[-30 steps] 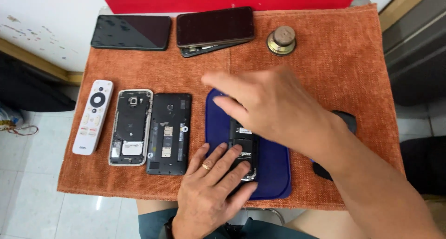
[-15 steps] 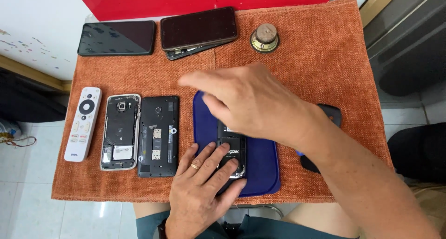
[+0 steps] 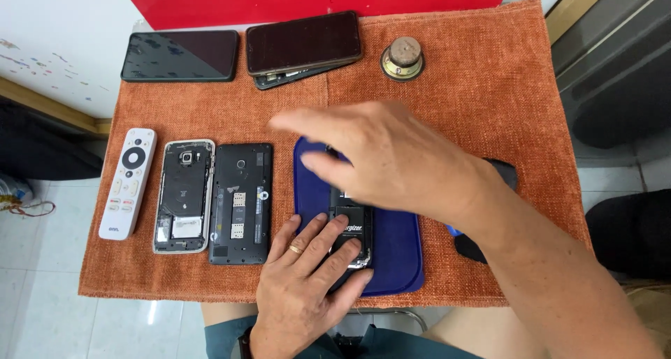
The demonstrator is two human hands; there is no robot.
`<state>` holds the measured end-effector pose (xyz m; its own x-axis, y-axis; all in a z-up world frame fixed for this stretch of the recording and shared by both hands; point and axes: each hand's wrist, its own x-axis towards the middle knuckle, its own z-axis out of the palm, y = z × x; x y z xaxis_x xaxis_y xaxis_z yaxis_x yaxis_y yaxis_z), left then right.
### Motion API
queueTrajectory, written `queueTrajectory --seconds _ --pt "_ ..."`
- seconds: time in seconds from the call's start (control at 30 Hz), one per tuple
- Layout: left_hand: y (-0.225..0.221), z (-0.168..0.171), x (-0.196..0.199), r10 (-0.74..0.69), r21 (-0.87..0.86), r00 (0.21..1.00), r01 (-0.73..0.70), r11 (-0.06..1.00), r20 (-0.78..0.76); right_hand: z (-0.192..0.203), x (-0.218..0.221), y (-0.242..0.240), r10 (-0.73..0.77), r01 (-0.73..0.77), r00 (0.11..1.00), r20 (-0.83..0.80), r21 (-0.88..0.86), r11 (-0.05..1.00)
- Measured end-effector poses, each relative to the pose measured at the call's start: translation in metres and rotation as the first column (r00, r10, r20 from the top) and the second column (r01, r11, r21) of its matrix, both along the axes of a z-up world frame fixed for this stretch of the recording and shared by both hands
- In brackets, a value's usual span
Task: Disassembling a mobile phone by removing screws with a screwdriver and prying off the back cover.
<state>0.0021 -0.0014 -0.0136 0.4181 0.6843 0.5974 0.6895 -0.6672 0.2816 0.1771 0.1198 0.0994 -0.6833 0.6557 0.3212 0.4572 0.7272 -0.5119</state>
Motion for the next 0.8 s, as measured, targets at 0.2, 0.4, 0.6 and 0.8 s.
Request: queueTrajectory --seconds 0.2,0.4,0.6,0.8 --pt "-0.002 0.007 0.000 -0.007 -0.049 1.000 0.007 0.999 0.008 0.014 0.003 -0.001 -0.014 0.033 0.997 0.077 -0.248 0.968" --pt "-0.001 0.007 0.000 -0.013 -0.023 0.999 0.014 1.000 0.033 -0.021 0.001 0.006 -0.162 0.144 0.987 0.015 0.388 0.910" --pt "-0.001 0.012 -0.001 -0.030 -0.036 0.999 0.031 0.999 0.035 0.008 -0.002 0.000 0.034 -0.028 0.998 0.057 -0.097 0.995" --pt "-0.002 0.011 -0.003 -0.030 -0.049 1.000 0.030 0.998 0.010 -0.020 0.012 0.020 -0.172 0.102 0.973 0.155 0.376 0.921"
